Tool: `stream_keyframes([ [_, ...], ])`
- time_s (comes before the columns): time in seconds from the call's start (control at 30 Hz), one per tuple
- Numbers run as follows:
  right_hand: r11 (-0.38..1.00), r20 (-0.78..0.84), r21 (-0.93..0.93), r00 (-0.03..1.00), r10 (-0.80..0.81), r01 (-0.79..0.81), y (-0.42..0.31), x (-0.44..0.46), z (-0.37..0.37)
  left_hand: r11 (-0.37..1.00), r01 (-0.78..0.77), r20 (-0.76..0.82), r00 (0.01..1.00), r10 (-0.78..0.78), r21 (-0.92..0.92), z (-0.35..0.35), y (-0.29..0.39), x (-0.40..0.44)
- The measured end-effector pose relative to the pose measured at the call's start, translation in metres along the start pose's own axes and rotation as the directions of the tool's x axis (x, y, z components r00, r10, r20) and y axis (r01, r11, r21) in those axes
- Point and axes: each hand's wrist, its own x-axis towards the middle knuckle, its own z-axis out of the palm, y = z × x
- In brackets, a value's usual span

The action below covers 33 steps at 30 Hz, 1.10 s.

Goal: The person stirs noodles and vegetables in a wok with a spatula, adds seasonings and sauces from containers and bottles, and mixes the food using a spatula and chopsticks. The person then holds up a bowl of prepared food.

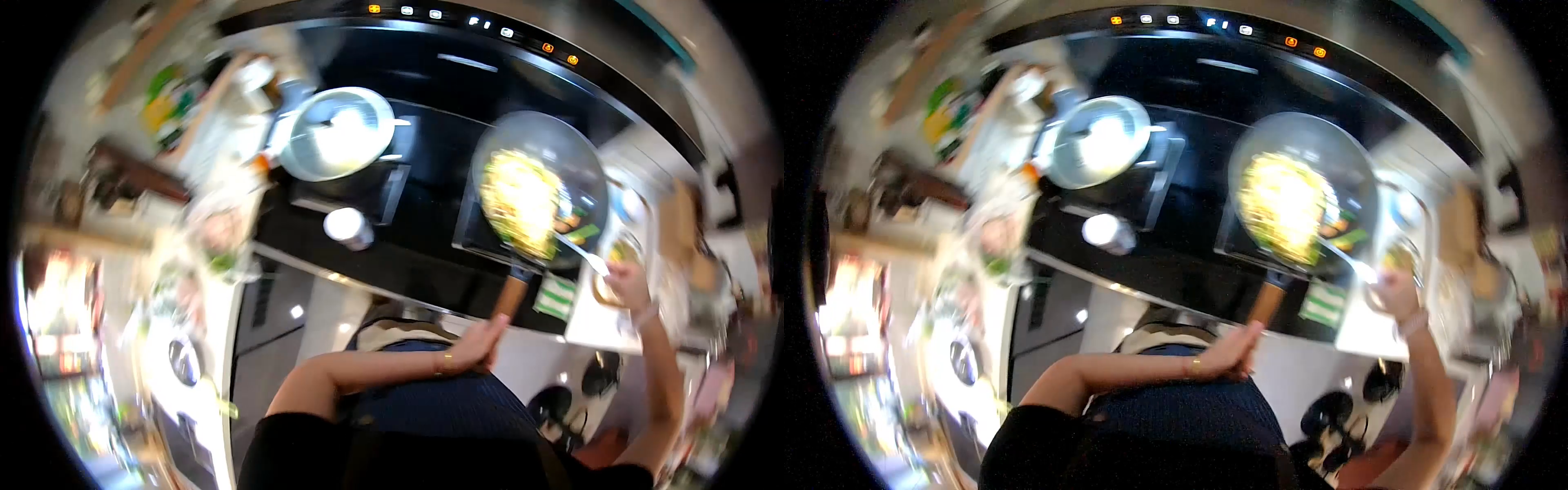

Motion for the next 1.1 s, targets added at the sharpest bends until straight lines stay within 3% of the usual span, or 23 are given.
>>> stream_keyframes([
  [0.03,0.981,0.012,0.196,1.0,0.011,-0.013,0.022,0.01,0.021,0.999,0.032,0.022,0.999,-0.033,0.034,-0.001,-0.007,0.007],
  [0.07,0.946,-0.041,0.314,0.995,0.095,-0.077,-0.025,0.001,0.045,1.0,-0.008,-0.002,1.0,0.008,0.009,-0.003,0.0,0.001],
  [0.1,0.946,-0.056,0.32,0.996,0.065,-0.044,-0.015,0.007,0.055,0.982,-0.118,0.063,0.992,0.11,0.144,-0.012,-0.002,0.001],
  [0.13,0.968,-0.145,0.232,0.988,-0.062,0.095,0.021,0.021,0.063,0.928,-0.231,-0.009,0.97,0.244,0.294,-0.019,-0.015,0.008],
  [0.2,0.94,-0.153,0.341,0.986,0.064,-0.008,0.008,0.008,0.061,0.891,-0.229,0.078,0.973,0.216,0.391,-0.041,-0.001,-0.014],
  [0.23,0.938,-0.156,0.346,0.987,0.039,0.018,0.013,0.008,0.059,0.84,-0.313,0.125,0.95,0.287,0.444,-0.061,-0.008,-0.016],
  [0.27,0.947,-0.125,0.316,0.987,0.099,-0.055,-0.01,-0.004,0.052,0.837,-0.313,0.095,0.948,0.303,0.449,-0.078,-0.001,-0.031],
  [0.33,0.993,-0.369,-0.115,0.926,-0.082,0.042,0.039,0.005,0.041,0.89,-0.223,0.052,0.974,0.22,0.397,-0.128,0.021,-0.084],
  [0.37,0.993,-0.363,-0.103,0.927,-0.095,0.061,0.001,-0.011,0.038,0.916,-0.204,-0.038,0.972,0.231,0.347,-0.154,0.03,-0.115],
  [0.43,0.954,-0.489,-0.186,0.82,-0.298,0.236,0.067,0.009,0.019,0.937,-0.172,-0.273,0.927,0.259,0.306,-0.213,0.034,-0.176],
  [0.5,0.763,-0.531,-0.63,0.634,-0.562,0.149,-0.028,-0.033,0.034,0.89,-0.321,-0.517,0.728,0.45,0.324,-0.271,0.035,-0.246],
  [0.53,0.804,-0.636,-0.585,0.556,-0.535,0.104,-0.059,-0.049,0.046,0.907,-0.242,-0.675,0.607,0.419,0.345,-0.303,0.036,-0.279],
  [0.57,0.845,-0.731,-0.53,0.47,-0.495,0.066,-0.086,-0.058,0.058,0.883,-0.296,-0.789,0.406,0.462,0.365,-0.329,0.035,-0.313],
  [0.6,0.817,-0.742,-0.558,0.355,-0.569,0.144,-0.105,-0.061,0.069,0.838,-0.358,-0.814,0.269,0.515,0.412,-0.366,0.036,-0.352],
  [0.63,0.735,-0.688,-0.677,0.324,-0.65,0.035,-0.132,-0.071,0.079,0.799,-0.402,-0.856,0.065,0.512,0.447,-0.41,0.03,-0.383],
  [0.67,0.584,-0.579,-0.81,0.216,-0.786,-0.044,-0.195,-0.093,0.102,0.774,-0.404,-0.866,-0.112,0.488,0.488,-0.437,0.043,-0.418],
  [0.73,0.755,-0.736,-0.648,0.334,-0.589,-0.096,-0.248,-0.101,0.14,0.679,-0.406,-0.788,-0.396,0.472,0.611,-0.519,0.057,-0.478],
  [0.8,0.758,-0.725,-0.651,0.325,-0.607,-0.036,-0.314,-0.109,0.197,0.578,-0.43,-0.711,-0.539,0.452,0.693,-0.605,0.073,-0.528],
  [0.9,0.699,-0.634,-0.7,0.327,-0.701,0.144,-0.416,-0.115,0.254,0.646,0.002,-0.439,-0.733,0.52,0.763,-0.733,0.094,-0.584],
  [0.93,0.676,-0.602,-0.709,0.326,-0.729,0.201,-0.437,-0.117,0.267,0.643,-0.013,-0.445,-0.733,0.515,0.765,-0.748,0.105,-0.594],
  [1.0,0.641,-0.571,-0.726,0.3,-0.764,0.251,-0.461,-0.117,0.284,0.635,0.212,-0.384,-0.643,0.663,0.743,-0.763,0.134,-0.615],
  [1.03,0.642,-0.554,-0.719,0.34,-0.76,0.265,-0.471,-0.12,0.29,0.633,0.2,-0.39,-0.639,0.663,0.748,-0.774,0.14,-0.62],
  [1.1,0.644,-0.535,-0.718,0.383,-0.753,0.265,-0.478,-0.123,0.296,0.501,0.478,-0.291,-0.447,0.846,0.721,-0.791,0.149,-0.625],
])
